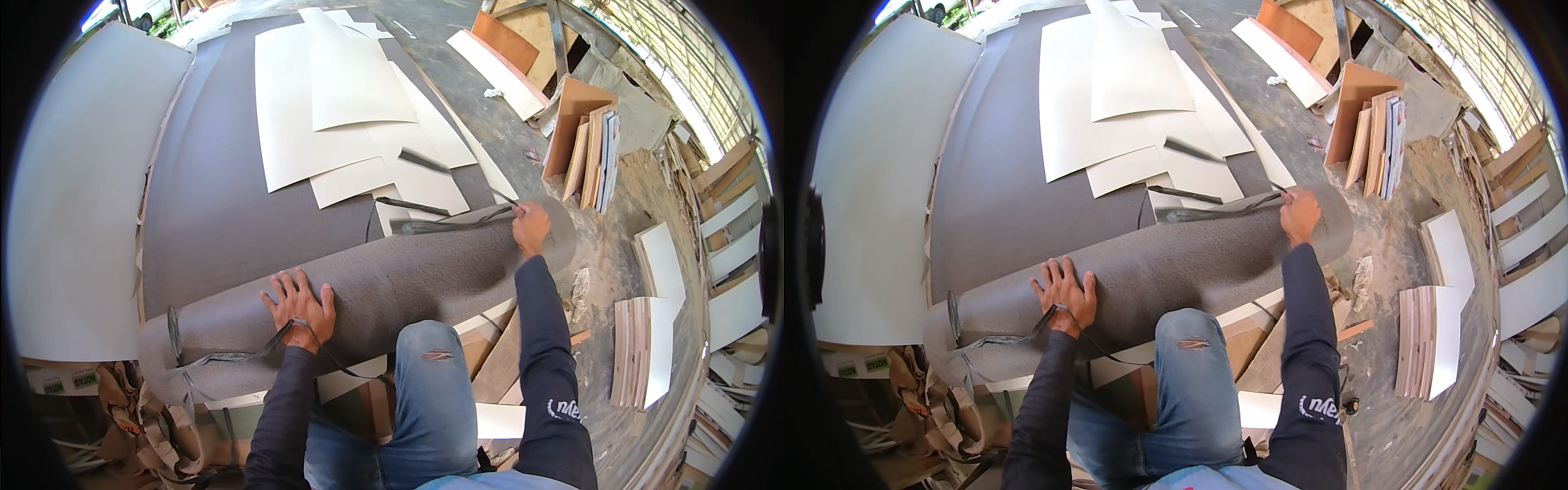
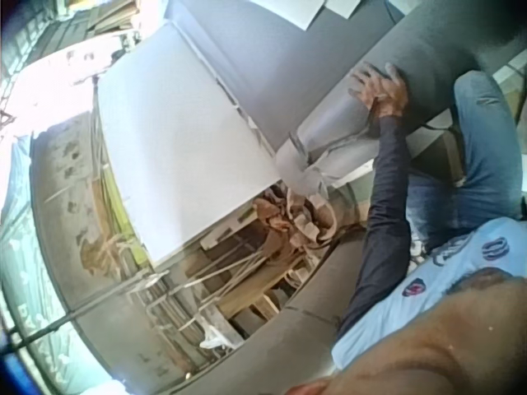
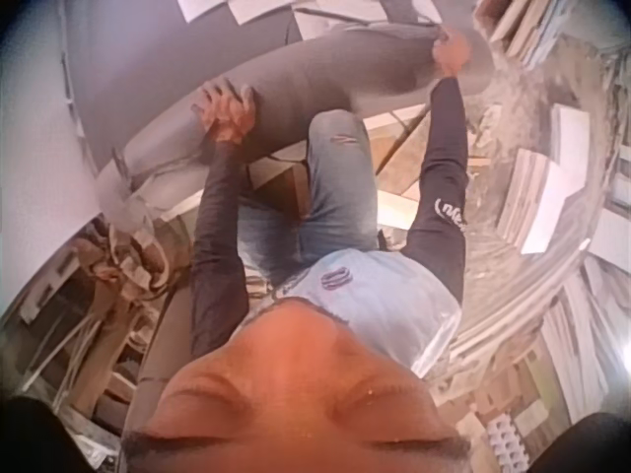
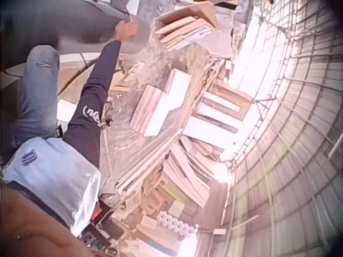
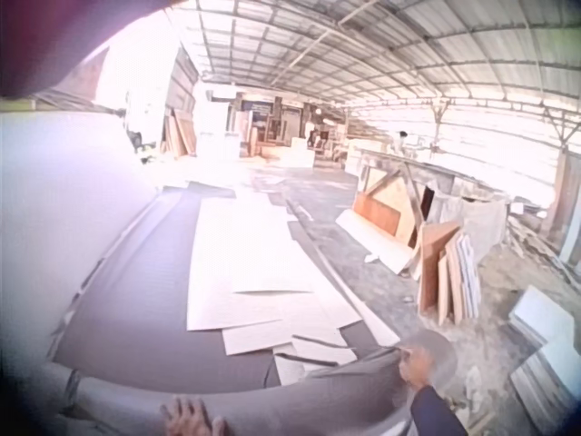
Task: The person unrolls a sheet of laminate, cuts a section using a utility knife, and then uses a tape measure and a marker to mark dimensions on wooden panels.
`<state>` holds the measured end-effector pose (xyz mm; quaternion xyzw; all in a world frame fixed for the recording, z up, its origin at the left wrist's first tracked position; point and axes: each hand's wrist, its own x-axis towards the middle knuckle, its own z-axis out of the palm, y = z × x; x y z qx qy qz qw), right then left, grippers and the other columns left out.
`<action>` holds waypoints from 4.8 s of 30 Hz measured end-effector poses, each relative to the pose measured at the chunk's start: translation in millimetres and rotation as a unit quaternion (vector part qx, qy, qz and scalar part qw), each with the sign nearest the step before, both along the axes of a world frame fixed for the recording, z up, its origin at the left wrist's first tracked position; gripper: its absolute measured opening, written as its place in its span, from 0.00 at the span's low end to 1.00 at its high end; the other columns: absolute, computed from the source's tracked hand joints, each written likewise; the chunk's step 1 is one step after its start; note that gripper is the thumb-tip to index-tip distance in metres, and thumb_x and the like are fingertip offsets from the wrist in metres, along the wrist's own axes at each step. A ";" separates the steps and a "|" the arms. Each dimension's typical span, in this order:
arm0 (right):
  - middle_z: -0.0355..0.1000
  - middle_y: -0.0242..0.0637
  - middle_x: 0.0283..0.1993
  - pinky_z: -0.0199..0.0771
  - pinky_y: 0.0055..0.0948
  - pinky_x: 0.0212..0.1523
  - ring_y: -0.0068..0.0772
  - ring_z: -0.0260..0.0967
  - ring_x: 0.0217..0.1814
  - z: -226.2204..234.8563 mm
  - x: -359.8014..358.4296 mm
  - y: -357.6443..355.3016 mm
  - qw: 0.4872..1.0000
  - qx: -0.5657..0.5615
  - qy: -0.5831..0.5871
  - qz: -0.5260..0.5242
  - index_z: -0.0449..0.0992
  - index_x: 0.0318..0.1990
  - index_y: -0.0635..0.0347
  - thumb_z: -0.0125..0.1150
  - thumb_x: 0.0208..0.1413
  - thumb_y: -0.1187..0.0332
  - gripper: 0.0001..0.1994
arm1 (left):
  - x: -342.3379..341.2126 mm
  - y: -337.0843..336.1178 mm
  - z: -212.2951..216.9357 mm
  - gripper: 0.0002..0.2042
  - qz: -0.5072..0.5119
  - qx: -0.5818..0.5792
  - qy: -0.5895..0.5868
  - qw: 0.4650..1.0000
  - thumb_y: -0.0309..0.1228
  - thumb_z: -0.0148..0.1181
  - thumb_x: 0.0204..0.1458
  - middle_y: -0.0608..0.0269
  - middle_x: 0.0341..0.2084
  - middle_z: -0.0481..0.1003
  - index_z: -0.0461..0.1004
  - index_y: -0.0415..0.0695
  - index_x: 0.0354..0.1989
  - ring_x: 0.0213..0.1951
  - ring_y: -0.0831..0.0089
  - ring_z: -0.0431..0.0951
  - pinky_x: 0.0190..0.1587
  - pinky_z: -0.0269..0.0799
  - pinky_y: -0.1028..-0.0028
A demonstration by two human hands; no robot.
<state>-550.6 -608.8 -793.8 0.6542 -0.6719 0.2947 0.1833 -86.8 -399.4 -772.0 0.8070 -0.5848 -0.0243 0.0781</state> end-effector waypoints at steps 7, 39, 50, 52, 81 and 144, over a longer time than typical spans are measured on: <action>0.79 0.44 0.29 0.72 0.32 0.38 0.39 0.76 0.29 4.0 19.6 4.5 0.935 -0.009 -0.354 -0.018 0.84 0.34 0.63 0.67 0.54 0.68 0.08 | 2.3 2.3 0.6 0.32 -0.004 -0.001 -0.008 1.000 0.49 0.47 0.57 0.41 0.63 0.62 0.63 0.37 0.64 0.69 0.46 0.54 0.68 0.41 0.38; 0.81 0.42 0.35 0.74 0.40 0.33 0.37 0.77 0.31 40.4 -48.5 -32.2 0.957 0.226 -0.149 0.104 0.83 0.34 0.65 0.67 0.51 0.57 0.17 | -1.8 3.1 3.1 0.37 0.003 0.011 0.016 1.000 0.53 0.47 0.55 0.39 0.66 0.59 0.61 0.37 0.66 0.71 0.46 0.52 0.71 0.38 0.42; 0.75 0.33 0.21 0.67 0.25 0.28 0.24 0.71 0.25 70.0 0.8 -34.4 0.932 0.195 -0.273 0.140 0.84 0.31 0.67 0.66 0.58 0.65 0.12 | 1.5 -6.0 7.5 0.36 0.010 0.025 0.027 0.999 0.53 0.47 0.56 0.38 0.65 0.59 0.62 0.35 0.65 0.70 0.45 0.53 0.71 0.38 0.42; 0.75 0.31 0.23 0.67 0.23 0.30 0.21 0.70 0.26 84.3 -19.8 -11.6 0.903 0.108 -0.380 0.168 0.84 0.33 0.67 0.65 0.60 0.66 0.11 | 1.9 -8.7 8.6 0.36 0.008 0.017 0.028 0.999 0.52 0.47 0.56 0.37 0.65 0.59 0.62 0.34 0.65 0.70 0.44 0.53 0.70 0.39 0.42; 0.50 0.26 0.18 0.64 0.29 0.31 0.23 0.53 0.22 -67.3 -77.9 334.0 0.582 -0.060 -0.811 -0.029 0.69 0.35 0.53 0.50 0.67 0.54 0.14 | 7.4 1.5 9.3 0.35 0.008 0.006 0.028 1.000 0.53 0.46 0.58 0.40 0.65 0.61 0.62 0.36 0.65 0.70 0.46 0.54 0.70 0.40 0.42; 0.59 0.41 0.72 0.45 0.48 0.74 0.42 0.51 0.76 35.8 456.6 167.0 0.813 0.363 0.069 0.450 0.62 0.69 0.51 0.43 0.54 0.26 0.45 | 238.3 205.9 43.1 0.09 0.106 -0.304 0.145 0.936 0.22 0.57 0.55 0.50 0.35 0.76 0.76 0.37 0.44 0.35 0.51 0.76 0.40 0.73 0.63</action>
